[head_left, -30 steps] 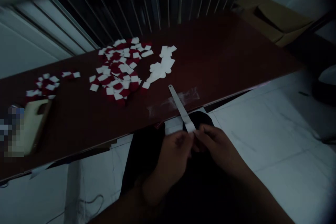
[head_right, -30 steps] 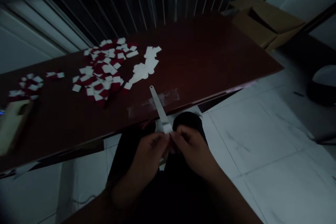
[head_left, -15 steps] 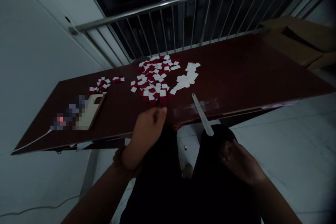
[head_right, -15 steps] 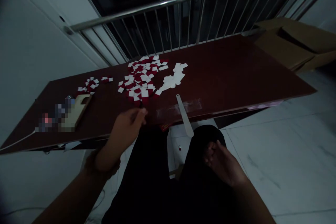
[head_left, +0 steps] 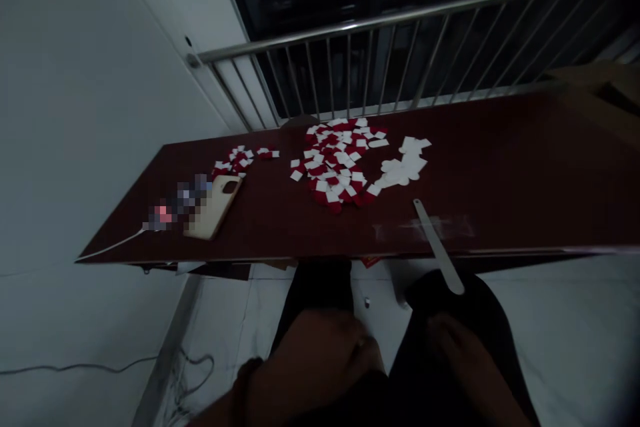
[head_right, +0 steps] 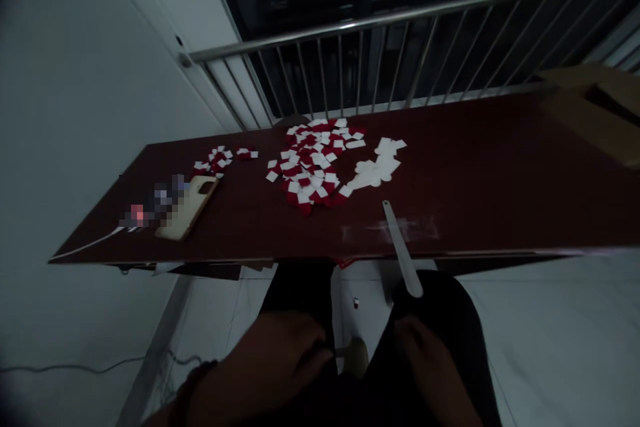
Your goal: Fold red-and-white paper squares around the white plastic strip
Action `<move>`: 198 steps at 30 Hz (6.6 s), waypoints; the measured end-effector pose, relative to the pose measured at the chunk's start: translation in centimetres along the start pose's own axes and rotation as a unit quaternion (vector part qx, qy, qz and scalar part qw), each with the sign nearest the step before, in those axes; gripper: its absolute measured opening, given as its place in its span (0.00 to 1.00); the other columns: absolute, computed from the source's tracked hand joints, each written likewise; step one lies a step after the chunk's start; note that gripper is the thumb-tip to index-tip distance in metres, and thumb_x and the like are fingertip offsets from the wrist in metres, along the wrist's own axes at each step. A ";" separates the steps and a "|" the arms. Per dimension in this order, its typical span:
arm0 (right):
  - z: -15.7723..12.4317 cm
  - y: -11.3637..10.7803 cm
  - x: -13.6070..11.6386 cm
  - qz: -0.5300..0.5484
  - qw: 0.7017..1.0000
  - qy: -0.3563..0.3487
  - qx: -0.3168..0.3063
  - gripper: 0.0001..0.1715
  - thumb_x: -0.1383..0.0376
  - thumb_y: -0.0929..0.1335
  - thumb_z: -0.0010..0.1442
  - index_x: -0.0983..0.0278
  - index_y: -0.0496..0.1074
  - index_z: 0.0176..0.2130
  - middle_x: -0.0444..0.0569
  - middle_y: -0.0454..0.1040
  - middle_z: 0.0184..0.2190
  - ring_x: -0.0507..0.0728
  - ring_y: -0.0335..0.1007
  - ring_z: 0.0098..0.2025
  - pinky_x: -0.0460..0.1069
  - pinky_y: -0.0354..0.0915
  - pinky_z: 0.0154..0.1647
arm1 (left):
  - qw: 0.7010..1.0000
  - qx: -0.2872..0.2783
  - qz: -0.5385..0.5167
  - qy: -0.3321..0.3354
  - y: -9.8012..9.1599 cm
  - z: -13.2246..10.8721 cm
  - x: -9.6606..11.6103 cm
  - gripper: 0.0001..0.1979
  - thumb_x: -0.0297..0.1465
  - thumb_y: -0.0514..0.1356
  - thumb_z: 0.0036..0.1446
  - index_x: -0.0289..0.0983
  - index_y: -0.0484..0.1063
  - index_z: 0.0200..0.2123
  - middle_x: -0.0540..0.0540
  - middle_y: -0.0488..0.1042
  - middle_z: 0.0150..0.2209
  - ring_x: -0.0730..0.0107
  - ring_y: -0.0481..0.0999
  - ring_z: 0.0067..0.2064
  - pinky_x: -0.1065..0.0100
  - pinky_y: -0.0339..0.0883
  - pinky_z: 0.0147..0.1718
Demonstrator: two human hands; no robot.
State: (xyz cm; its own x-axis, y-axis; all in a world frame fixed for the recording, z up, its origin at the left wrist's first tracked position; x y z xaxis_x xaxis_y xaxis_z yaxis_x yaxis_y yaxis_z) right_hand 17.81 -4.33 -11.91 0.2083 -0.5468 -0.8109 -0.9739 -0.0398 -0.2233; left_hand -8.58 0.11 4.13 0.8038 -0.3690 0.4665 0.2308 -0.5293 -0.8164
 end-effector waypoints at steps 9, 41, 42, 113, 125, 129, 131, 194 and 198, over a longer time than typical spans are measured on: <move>2.5 6.1 -0.8 -0.122 0.984 -0.091 -0.088 0.22 0.47 0.62 0.65 0.59 0.74 0.34 0.45 0.73 0.25 0.59 0.72 0.32 0.51 0.66 0.38 | 0.940 0.220 0.187 -0.183 -14.8 2.4 -11.1 0.17 0.39 0.53 0.72 0.36 0.78 0.46 0.38 0.83 0.44 0.52 0.82 0.43 0.59 0.70 0.40; 2.8 4.9 -1.7 -0.056 0.991 -0.104 -0.066 0.14 0.57 0.63 0.65 0.60 0.73 0.34 0.44 0.73 0.26 0.58 0.71 0.32 0.52 0.63 0.38 | 0.843 0.499 0.012 -0.198 -18.0 3.1 -8.5 0.10 0.36 0.60 0.62 0.39 0.78 0.43 0.49 0.82 0.42 0.62 0.81 0.45 0.60 0.70 0.47; 2.5 4.6 -2.2 -0.046 0.992 -0.103 -0.059 0.14 0.57 0.64 0.65 0.60 0.74 0.34 0.44 0.73 0.26 0.58 0.71 0.32 0.52 0.63 0.38 | 0.848 0.486 -0.093 -0.192 -15.2 2.2 -6.7 0.08 0.34 0.62 0.59 0.40 0.78 0.41 0.52 0.81 0.36 0.64 0.80 0.38 0.63 0.72 0.40; -1.0 -2.6 -12.3 0.279 0.955 -0.082 0.059 0.08 0.65 0.70 0.63 0.60 0.72 0.30 0.40 0.70 0.26 0.51 0.67 0.29 0.47 0.66 0.33 | 0.819 0.092 -0.557 -0.100 4.3 12.6 6.5 0.08 0.33 0.65 0.61 0.38 0.74 0.29 0.51 0.74 0.28 0.71 0.72 0.32 0.69 0.65 0.33; -0.4 -2.6 -13.2 0.232 0.969 -0.061 0.068 0.12 0.62 0.71 0.64 0.61 0.72 0.28 0.40 0.70 0.25 0.51 0.66 0.29 0.47 0.65 0.34 | 0.823 0.083 -0.553 -0.095 4.2 13.1 6.1 0.12 0.39 0.65 0.62 0.38 0.76 0.31 0.50 0.75 0.30 0.70 0.71 0.32 0.67 0.64 0.33; 0.3 -2.9 -14.0 0.212 0.973 -0.065 0.061 0.13 0.60 0.71 0.65 0.61 0.73 0.29 0.40 0.69 0.25 0.51 0.65 0.29 0.47 0.63 0.34 | 0.819 0.086 -0.559 -0.100 3.4 13.7 5.7 0.11 0.38 0.66 0.61 0.38 0.77 0.30 0.50 0.75 0.28 0.71 0.69 0.30 0.68 0.63 0.32; 0.5 -3.0 -14.0 0.219 0.973 -0.057 0.054 0.14 0.57 0.71 0.66 0.61 0.74 0.30 0.40 0.70 0.25 0.51 0.65 0.28 0.47 0.63 0.32 | 0.799 0.090 -0.584 -0.111 3.0 14.1 5.4 0.11 0.38 0.66 0.60 0.38 0.76 0.28 0.52 0.73 0.26 0.73 0.67 0.28 0.68 0.61 0.31; 6.4 -1.3 -2.2 0.157 0.976 -0.100 0.115 0.11 0.60 0.67 0.57 0.62 0.77 0.34 0.48 0.78 0.26 0.59 0.74 0.32 0.52 0.69 0.36 | 0.631 0.077 -0.759 -0.139 3.7 12.8 7.7 0.12 0.38 0.68 0.60 0.33 0.81 0.37 0.35 0.86 0.43 0.56 0.87 0.43 0.63 0.78 0.41; 6.7 -1.1 -2.0 0.157 0.977 -0.095 0.112 0.13 0.58 0.67 0.59 0.62 0.77 0.33 0.47 0.78 0.27 0.57 0.73 0.30 0.52 0.69 0.36 | 0.621 0.070 -0.772 -0.113 3.4 13.0 7.9 0.13 0.39 0.67 0.60 0.34 0.81 0.39 0.35 0.85 0.47 0.51 0.86 0.47 0.60 0.79 0.44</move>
State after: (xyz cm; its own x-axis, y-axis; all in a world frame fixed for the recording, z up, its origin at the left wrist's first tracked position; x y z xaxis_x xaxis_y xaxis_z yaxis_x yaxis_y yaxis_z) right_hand 19.09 2.35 -13.66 -0.0634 -0.3369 -0.9394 -0.9530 0.2998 -0.0432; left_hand 5.67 5.29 0.64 -0.3829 0.6208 0.6841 0.8554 -0.0412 0.5163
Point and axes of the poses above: each hand's wrist, its own z-axis towards the middle knuckle, its own y-axis out of the palm, x = y × z, the point moved 4 cm from there along z, towards the middle knuckle
